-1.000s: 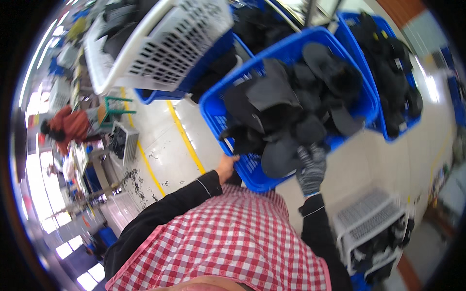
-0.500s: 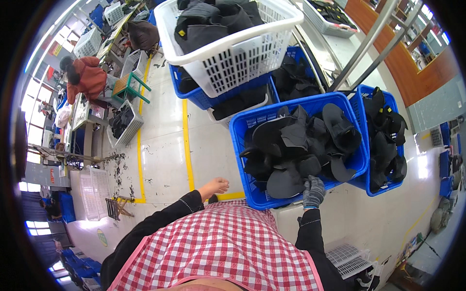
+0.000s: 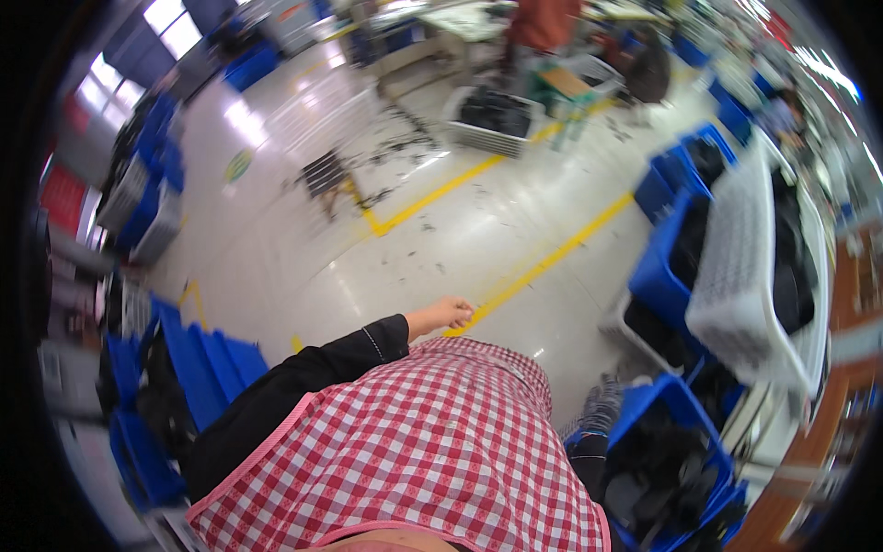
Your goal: The person uses shears to trim excess fabric from black shoe parts, then places the trimmed pieces into a white basket. The person then carries a blue basket filled with shoe parts across the factory floor and sets it down near other baskets.
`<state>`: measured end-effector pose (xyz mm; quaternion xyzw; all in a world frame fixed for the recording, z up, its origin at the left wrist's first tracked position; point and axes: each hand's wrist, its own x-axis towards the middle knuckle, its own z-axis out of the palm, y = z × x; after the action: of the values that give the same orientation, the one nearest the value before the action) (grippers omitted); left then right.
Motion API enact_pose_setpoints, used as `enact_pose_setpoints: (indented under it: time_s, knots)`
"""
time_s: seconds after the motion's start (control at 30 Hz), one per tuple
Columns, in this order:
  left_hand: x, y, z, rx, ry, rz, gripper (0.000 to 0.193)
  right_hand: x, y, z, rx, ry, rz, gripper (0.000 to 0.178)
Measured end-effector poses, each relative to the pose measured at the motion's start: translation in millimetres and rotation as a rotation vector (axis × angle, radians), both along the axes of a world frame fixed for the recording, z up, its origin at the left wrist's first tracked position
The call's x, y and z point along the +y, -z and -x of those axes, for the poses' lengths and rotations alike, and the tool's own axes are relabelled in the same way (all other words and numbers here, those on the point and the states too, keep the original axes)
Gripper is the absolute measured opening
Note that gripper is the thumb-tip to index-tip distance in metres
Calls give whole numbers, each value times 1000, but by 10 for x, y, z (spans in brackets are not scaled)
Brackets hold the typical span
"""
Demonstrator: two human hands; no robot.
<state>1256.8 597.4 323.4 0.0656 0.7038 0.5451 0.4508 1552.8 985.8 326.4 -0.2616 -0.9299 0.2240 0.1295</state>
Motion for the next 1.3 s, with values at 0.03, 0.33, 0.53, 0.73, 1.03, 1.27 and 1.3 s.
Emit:
enact_pose_setpoints:
  time_s: [0.03, 0.33, 0.53, 0.73, 1.03, 1.27, 1.3]
  knots:
    - [-432, -90, 199, 5, -147, -5, 29, -175, 309, 270, -245, -58, 226, 41]
    - [-3084, -492, 654, -102, -978, -145, 24, -1037, 1449, 2455, -936, -574, 393, 22]
    - [-4086, -111, 1352, -188, -1074, -226, 25, -1672, 1566, 4516, -1031, -593, 201, 16]
    - [-5684, 89, 2148, -102, -1013, 121, 28, -3123, 1773, 7082, -902, -882, -149, 11]
    - [-7563, 756, 1578, -58, -1670, 287, 22, -8072, 930, 10287, -639, -1612, -115, 45]
    - [-9184, 1415, 2295, -491, -1141, 617, 22, -10433, 1120, 11164, -603, -1456, 209, 45]
    - [-9554, 1379, 2509, -482, -1159, 588, 20, -10574, 1221, 11233, -658, -1442, 170, 43]
